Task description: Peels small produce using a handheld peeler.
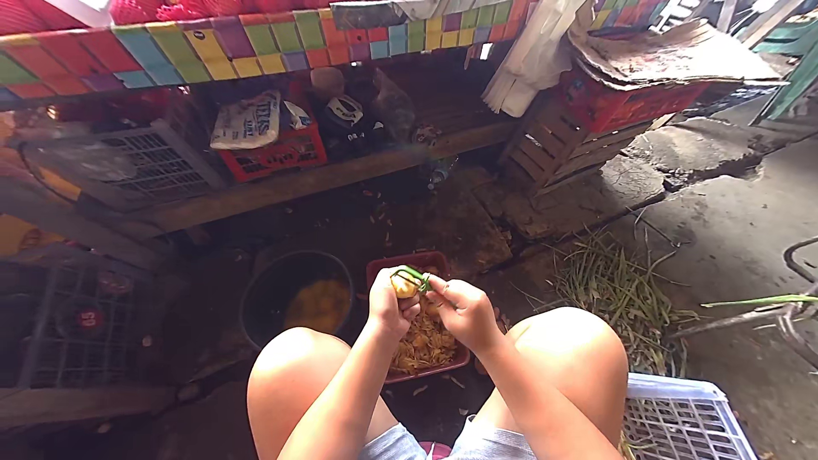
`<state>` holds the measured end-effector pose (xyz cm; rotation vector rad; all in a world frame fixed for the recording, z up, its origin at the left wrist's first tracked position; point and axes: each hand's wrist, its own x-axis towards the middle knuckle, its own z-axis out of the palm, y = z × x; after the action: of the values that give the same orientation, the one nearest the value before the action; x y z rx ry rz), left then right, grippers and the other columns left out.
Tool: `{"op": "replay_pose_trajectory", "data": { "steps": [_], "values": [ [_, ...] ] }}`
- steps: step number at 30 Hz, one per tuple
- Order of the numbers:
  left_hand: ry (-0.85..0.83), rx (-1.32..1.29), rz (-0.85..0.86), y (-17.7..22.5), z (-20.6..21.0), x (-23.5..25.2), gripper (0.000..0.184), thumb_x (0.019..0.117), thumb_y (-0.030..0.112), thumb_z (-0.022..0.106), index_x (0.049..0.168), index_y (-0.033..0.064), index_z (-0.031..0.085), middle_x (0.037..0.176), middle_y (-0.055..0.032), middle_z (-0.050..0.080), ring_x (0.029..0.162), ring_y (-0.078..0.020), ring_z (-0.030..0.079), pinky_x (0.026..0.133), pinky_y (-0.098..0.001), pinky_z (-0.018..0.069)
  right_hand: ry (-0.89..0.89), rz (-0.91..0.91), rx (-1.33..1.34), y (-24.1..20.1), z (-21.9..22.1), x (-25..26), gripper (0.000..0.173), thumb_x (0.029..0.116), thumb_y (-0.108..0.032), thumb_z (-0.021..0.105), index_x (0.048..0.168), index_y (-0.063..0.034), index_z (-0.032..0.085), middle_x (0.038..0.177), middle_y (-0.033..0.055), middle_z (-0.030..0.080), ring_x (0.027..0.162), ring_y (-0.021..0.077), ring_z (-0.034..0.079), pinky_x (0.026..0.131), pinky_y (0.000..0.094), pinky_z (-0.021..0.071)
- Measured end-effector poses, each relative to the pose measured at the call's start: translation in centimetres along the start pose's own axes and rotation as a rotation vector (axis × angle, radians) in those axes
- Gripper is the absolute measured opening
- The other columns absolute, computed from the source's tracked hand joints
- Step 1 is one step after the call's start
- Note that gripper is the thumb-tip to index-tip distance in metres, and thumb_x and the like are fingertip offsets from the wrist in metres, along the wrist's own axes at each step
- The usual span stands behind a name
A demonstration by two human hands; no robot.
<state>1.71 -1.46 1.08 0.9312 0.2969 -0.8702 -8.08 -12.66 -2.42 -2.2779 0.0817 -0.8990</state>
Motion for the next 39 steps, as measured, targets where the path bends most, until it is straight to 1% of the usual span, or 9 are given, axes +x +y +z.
{"op": "replay_pose_trajectory", "data": {
  "steps": [5, 7, 13, 16, 22, 25, 28, 33, 39],
  "values": [
    [-0.105, 0.133, 0.008, -0.3, 0.4, -1.5, 0.039, 0.1096, 0.023, 0.023, 0.084, 0.0110, 0.049, 0.058, -0.0017, 0.056, 0.035, -0.0018, 0.035, 0.034, -0.0143, 0.0251, -0.187, 0.229, -0.213, 2.1, -0.8, 0.6, 0.032, 0.1021, -0.020, 0.056, 0.124, -0.0073, 0.075, 0.096, 0.0174, 0.076, 0.091, 0.0330, 0.074, 0.082, 0.0507, 0.0574],
    [-0.070, 0.094, 0.012, 0.3, 0.2, -1.2, 0.039, 0.1084, 0.023, 0.024, 0.080, 0.0105, 0.049, 0.057, -0.0020, 0.055, 0.036, -0.0025, 0.035, 0.034, -0.0148, 0.0259, -0.099, 0.258, -0.107, 2.5, -0.5, 0.5, 0.031, 0.1004, -0.017, 0.058, 0.122, -0.0031, 0.075, 0.103, 0.0171, 0.077, 0.095, 0.0296, 0.075, 0.089, 0.0456, 0.0585],
    [-0.047, 0.018, -0.003, 0.6, -0.4, 0.0, 0.042, 0.1088, 0.028, 0.023, 0.081, 0.0097, 0.050, 0.057, -0.0010, 0.052, 0.036, -0.0034, 0.037, 0.033, -0.0151, 0.0284, 0.015, 0.050, 0.023, 0.7, -0.3, 0.1, 0.028, 0.0985, -0.013, 0.061, 0.118, -0.0001, 0.076, 0.085, 0.0125, 0.075, 0.079, 0.0185, 0.072, 0.079, 0.0314, 0.0586],
    [-0.039, 0.032, -0.014, 0.0, -0.1, -0.1, 0.043, 0.1075, 0.021, 0.030, 0.069, 0.0121, 0.046, 0.047, 0.0013, 0.042, 0.033, -0.0039, 0.035, 0.033, -0.0157, 0.0279, -0.036, -0.049, 0.028, 0.6, 0.0, -0.4, 0.028, 0.0999, -0.017, 0.061, 0.117, -0.0026, 0.077, 0.080, 0.0109, 0.072, 0.074, 0.0177, 0.069, 0.074, 0.0305, 0.0575],
    [-0.114, 0.134, 0.002, 0.2, 0.0, -1.1, 0.039, 0.1093, 0.024, 0.023, 0.083, 0.0113, 0.048, 0.059, -0.0014, 0.056, 0.035, -0.0012, 0.035, 0.033, -0.0138, 0.0252, -0.058, 0.159, -0.115, 3.0, -0.8, 0.6, 0.030, 0.0997, -0.017, 0.060, 0.120, -0.0029, 0.076, 0.091, 0.0160, 0.076, 0.086, 0.0287, 0.074, 0.082, 0.0445, 0.0589],
    [-0.055, 0.150, 0.034, 0.0, -0.1, -0.3, 0.036, 0.1070, 0.020, 0.028, 0.080, 0.0106, 0.049, 0.057, -0.0016, 0.055, 0.035, -0.0020, 0.034, 0.033, -0.0144, 0.0255, 0.025, 0.134, -0.017, 2.2, -0.7, 0.4, 0.028, 0.0989, -0.014, 0.061, 0.118, 0.0006, 0.076, 0.094, 0.0154, 0.077, 0.088, 0.0232, 0.075, 0.086, 0.0368, 0.0596],
    [0.003, 0.243, 0.130, -0.2, 0.1, 0.0, 0.028, 0.1105, 0.017, 0.028, 0.093, 0.0093, 0.049, 0.058, -0.0001, 0.050, 0.037, -0.0029, 0.035, 0.035, -0.0153, 0.0282, 0.037, 0.010, -0.007, 0.9, -0.6, 0.2, 0.027, 0.0985, -0.014, 0.061, 0.116, -0.0002, 0.077, 0.084, 0.0120, 0.074, 0.077, 0.0182, 0.071, 0.077, 0.0306, 0.0580],
    [-0.017, 0.325, 0.181, -0.8, 0.4, -0.5, 0.029, 0.1119, 0.018, 0.024, 0.093, 0.0110, 0.045, 0.059, -0.0001, 0.050, 0.038, -0.0031, 0.034, 0.036, -0.0154, 0.0266, -0.171, 0.244, -0.277, 1.9, -1.7, 0.7, 0.032, 0.1023, -0.022, 0.056, 0.124, -0.0083, 0.075, 0.093, 0.0169, 0.075, 0.088, 0.0330, 0.074, 0.080, 0.0504, 0.0580],
    [0.019, 0.370, 0.258, -0.5, -0.1, 0.0, 0.022, 0.1113, 0.016, 0.028, 0.097, 0.0098, 0.044, 0.062, -0.0004, 0.051, 0.040, -0.0027, 0.036, 0.037, -0.0150, 0.0281, 0.046, 0.127, -0.024, 1.1, -1.3, 0.4, 0.028, 0.0989, -0.014, 0.061, 0.118, 0.0004, 0.076, 0.093, 0.0143, 0.076, 0.086, 0.0208, 0.074, 0.083, 0.0348, 0.0597]
  ]
}}
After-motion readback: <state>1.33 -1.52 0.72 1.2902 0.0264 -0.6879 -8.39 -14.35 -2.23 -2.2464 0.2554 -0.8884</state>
